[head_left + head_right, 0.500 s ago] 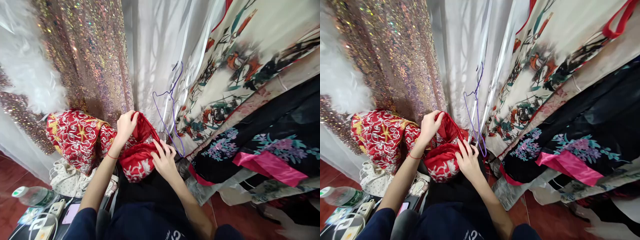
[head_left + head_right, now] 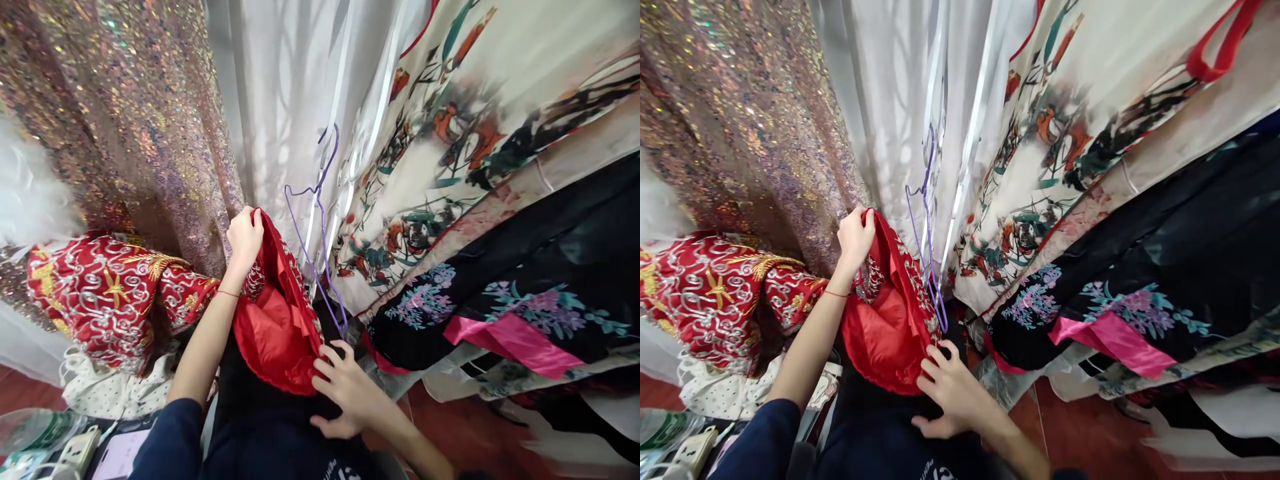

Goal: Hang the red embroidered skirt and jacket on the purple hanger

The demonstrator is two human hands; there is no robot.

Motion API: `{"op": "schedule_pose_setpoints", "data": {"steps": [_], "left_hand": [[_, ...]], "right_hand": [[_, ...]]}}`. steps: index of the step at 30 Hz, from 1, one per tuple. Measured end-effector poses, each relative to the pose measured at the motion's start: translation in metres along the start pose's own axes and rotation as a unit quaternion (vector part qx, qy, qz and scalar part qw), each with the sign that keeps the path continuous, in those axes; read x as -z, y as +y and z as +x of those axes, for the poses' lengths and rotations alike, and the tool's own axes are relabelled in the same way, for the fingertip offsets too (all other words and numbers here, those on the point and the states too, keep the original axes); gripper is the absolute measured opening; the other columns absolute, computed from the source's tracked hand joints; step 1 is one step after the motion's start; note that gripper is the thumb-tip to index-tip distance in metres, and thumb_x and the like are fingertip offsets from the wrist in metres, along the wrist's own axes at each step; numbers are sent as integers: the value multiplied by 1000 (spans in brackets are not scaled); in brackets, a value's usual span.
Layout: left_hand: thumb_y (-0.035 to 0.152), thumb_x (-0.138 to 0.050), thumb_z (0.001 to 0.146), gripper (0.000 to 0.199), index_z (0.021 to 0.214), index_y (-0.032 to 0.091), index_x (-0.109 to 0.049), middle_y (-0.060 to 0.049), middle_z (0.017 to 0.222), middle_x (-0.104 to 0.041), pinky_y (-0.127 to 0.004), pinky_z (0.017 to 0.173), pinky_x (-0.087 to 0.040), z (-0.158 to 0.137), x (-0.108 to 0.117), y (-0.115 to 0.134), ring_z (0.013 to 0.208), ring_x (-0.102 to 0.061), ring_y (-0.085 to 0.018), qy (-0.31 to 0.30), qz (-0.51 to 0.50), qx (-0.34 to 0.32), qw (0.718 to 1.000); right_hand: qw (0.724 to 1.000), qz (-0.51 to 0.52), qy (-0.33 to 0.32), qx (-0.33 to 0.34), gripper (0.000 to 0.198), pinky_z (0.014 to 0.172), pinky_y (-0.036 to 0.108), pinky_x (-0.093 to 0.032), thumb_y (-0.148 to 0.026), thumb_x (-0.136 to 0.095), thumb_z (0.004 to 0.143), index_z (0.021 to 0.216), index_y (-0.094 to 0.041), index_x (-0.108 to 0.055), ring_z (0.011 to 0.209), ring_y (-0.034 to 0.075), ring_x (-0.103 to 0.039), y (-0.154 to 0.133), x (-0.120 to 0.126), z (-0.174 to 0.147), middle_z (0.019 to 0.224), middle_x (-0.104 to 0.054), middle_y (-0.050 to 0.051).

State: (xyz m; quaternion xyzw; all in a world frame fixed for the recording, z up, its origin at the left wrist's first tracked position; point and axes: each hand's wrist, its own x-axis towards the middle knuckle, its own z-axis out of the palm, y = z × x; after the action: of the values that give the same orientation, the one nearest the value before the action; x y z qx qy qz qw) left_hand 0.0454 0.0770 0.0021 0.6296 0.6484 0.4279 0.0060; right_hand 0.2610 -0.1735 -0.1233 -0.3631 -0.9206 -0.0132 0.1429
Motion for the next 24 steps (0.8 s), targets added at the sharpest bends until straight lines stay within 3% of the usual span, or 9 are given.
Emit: {"op": "schedule_pose_setpoints", "data": {"steps": [2, 6, 10, 13, 16, 19, 21, 24], "left_hand": [[37, -42, 98, 27, 84, 21, -60, -12, 88, -71, -33, 74, -42, 6, -11, -1, 84, -67, -28, 2, -16, 1, 1000], [36, -41, 98, 27, 89, 20, -61, -14, 91, -72, -35, 83, -45, 16, -36, -3, 89, -67, -28, -3, -71, -5, 997], [27, -38, 96, 29, 107, 20, -63, -14, 102, -73, -36, 89, -45, 22, -56, -7, 94, -67, -27, -31, -101, 11, 994], [27, -37, 94, 30, 102, 23, -66, -9, 103, -73, -33, 91, -44, 21, -66, -9, 97, -66, -24, -85, -160, 3, 983], [48, -42, 95, 39, 79, 20, -63, -6, 82, -69, -31, 80, -44, 16, -73, -6, 79, -61, -21, -176, -253, 17, 951], [57, -64, 79, 42, 65, 19, -55, 1, 60, -53, -28, 64, -38, 9, -81, -2, 60, -46, -14, -260, -337, 41, 904], [48, -71, 71, 35, 65, 18, -55, 2, 60, -50, -26, 61, -36, 4, -86, -1, 60, -42, -12, -247, -372, 48, 894], [40, -64, 73, 23, 75, 18, -58, 1, 73, -56, -24, 69, -41, -8, -89, -7, 70, -48, -13, -172, -392, 57, 902]], "right_hand": [[998, -53, 14, -19, 46, 97, 48, -41, -64, -68, 78, 89, -20, -65, 99, 28, -58, 0, -3, -5, 92, -67, 8], [986, -147, 60, -48, 10, 86, 39, -44, -20, -73, 83, 88, -21, -65, 84, 22, -60, 15, 10, -4, 82, -66, 3], [988, -111, 75, -78, 10, 63, 29, -44, -15, -61, 91, 98, -20, -66, 74, 17, -63, 33, 43, -7, 83, -68, 3], [988, -94, 84, -90, 17, 53, 27, -42, -12, -51, 96, 101, -18, -66, 64, 12, -64, 37, 63, -12, 85, -69, 3], [991, -84, 73, -79, 24, 54, 26, -47, -10, -44, 98, 101, -19, -66, 65, 14, -66, 37, 74, -13, 82, -69, 3], [992, -79, 75, -72, 30, 60, 25, -54, -7, -39, 97, 102, -20, -66, 75, 16, -68, 39, 81, -14, 89, -70, 6], [991, -82, 85, -71, 32, 67, 27, -59, -5, -39, 96, 107, -19, -66, 86, 19, -71, 42, 85, -17, 100, -72, 9], [989, -96, 94, -67, 35, 81, 31, -64, -4, -43, 94, 114, -20, -65, 104, 22, -72, 48, 91, -23, 113, -73, 11]]}}
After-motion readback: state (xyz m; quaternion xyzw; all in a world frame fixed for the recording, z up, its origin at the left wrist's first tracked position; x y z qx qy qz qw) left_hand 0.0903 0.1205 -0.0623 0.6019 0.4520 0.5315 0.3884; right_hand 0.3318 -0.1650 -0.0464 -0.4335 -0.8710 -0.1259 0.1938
